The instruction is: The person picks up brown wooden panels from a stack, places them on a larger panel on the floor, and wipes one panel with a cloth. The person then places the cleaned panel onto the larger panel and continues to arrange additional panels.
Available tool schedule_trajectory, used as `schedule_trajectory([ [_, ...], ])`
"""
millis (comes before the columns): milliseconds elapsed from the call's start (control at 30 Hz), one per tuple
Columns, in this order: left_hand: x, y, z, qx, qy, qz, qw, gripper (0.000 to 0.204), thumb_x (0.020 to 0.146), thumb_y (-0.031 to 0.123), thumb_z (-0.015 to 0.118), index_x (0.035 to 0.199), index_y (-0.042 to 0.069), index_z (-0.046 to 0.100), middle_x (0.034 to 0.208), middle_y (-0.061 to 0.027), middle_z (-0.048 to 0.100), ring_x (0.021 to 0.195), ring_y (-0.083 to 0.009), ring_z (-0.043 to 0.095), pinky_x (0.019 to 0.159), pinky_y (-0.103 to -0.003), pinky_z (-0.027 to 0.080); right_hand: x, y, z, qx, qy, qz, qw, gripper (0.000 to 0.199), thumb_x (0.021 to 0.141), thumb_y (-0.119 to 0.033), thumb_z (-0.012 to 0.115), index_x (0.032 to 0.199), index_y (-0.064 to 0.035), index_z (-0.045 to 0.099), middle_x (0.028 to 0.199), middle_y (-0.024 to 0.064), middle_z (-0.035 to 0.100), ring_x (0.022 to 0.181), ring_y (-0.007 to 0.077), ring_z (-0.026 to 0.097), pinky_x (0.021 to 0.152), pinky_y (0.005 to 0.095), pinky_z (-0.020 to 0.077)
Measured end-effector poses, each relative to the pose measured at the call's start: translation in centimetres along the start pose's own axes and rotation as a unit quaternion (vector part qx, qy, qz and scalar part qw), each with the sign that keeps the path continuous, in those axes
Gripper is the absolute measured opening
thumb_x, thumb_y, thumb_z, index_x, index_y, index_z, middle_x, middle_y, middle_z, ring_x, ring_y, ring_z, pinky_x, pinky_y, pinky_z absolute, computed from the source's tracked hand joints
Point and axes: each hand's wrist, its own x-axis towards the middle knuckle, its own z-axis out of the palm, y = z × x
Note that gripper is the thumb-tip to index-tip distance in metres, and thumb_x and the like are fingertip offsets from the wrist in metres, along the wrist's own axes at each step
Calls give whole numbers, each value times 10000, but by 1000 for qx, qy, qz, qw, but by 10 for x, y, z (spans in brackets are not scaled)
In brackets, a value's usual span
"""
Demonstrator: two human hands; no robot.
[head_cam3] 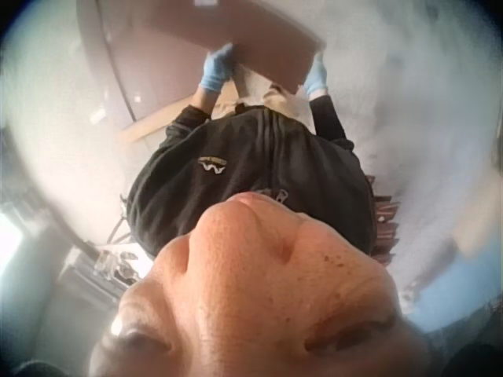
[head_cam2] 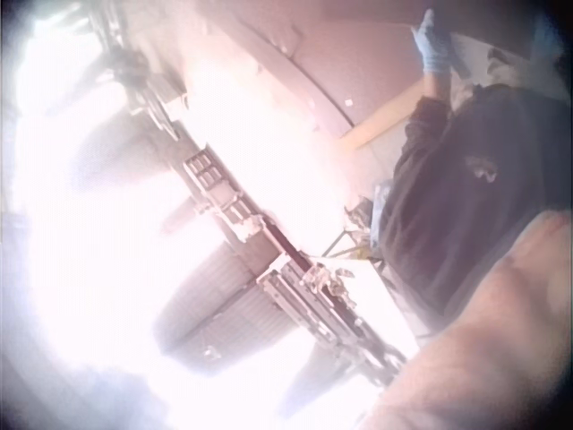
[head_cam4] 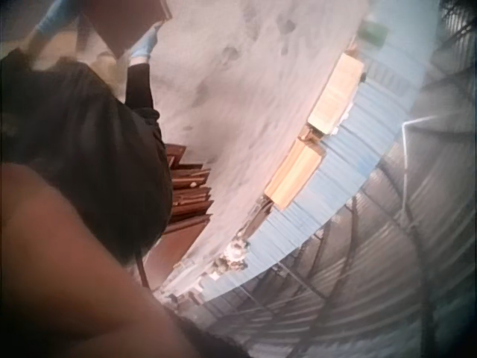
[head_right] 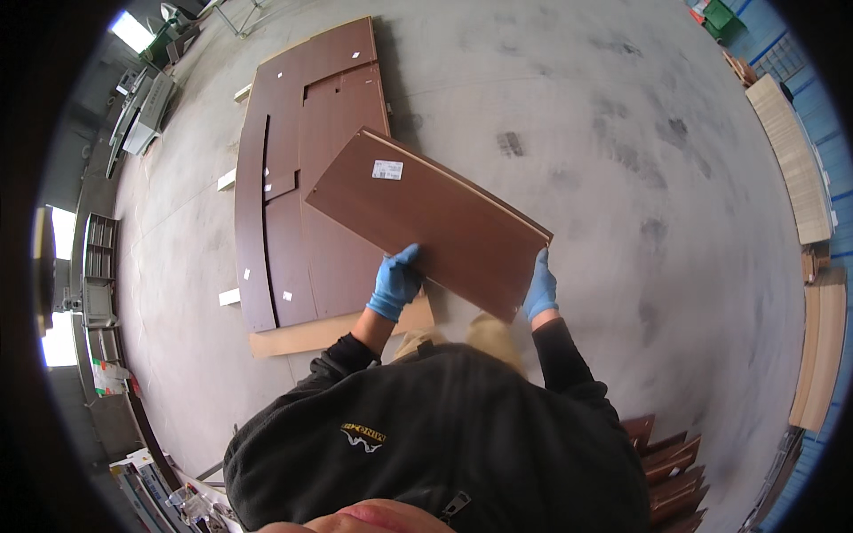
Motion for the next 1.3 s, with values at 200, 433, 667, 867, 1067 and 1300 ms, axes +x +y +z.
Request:
schedule_trajectory([
  [200, 144, 1, 30, -4, 15, 28, 999, 484, 958, 1, 637, 1421, 105, 542, 1379, -84, 621, 1244, -280, 612, 1059, -456, 526, 158, -85, 75, -13, 59, 24, 998, 835, 988, -660, 576, 1469, 21, 524, 1473, 126, 573, 1299, 281, 573, 1100, 420, 467],
  [433, 355, 42, 7, 94, 96, 53, 989, 308, 995, 83, 621, 1300, 52, 639, 1225, -87, 716, 1123, -261, 681, 1019, -427, 539, 342, -170, 245, -125, 129, -53, 982, 704, 1013, -575, 606, 1344, 47, 613, 1311, 76, 641, 1152, 197, 603, 1000, 360, 496],
  [667, 571, 128, 21, -10, 172, -104, 979, 251, 1006, 170, 638, 1208, 22, 665, 1161, -105, 725, 1074, -278, 691, 993, -459, 551, 528, -247, 383, -129, 102, -39, 986, 579, 1028, -513, 625, 1184, 40, 704, 1087, 22, 677, 981, 149, 605, 901, 324, 510],
  [867, 739, 184, 24, 24, 287, -97, 953, 338, 990, 283, 680, 1213, 30, 654, 1164, -143, 703, 1051, -304, 681, 987, -468, 550, 706, -265, 486, -164, 93, -69, 980, 595, 1023, -531, 620, 1142, 44, 718, 1039, 43, 687, 918, 169, 620, 877, 340, 522],
  [1067, 918, 248, 13, -19, 366, -77, 927, 315, 966, 278, 703, 1213, 100, 625, 1017, -100, 676, 859, -271, 676, 865, -460, 610, 881, -296, 625, -255, 94, -6, 962, 613, 1001, -582, 624, 760, -19, 642, 760, 16, 585, 731, 168, 503, 717, 362, 468],
  [1300, 1059, 322, -29, -75, 380, -68, 919, 449, 992, 326, 673, 1329, 43, 586, 1283, -138, 630, 1150, -296, 625, 1020, -442, 533, 1004, -306, 778, -330, 64, -44, 941, 618, 1008, -563, 627, 690, -35, 580, 707, -4, 517, 685, 154, 434, 667, 357, 430],
])
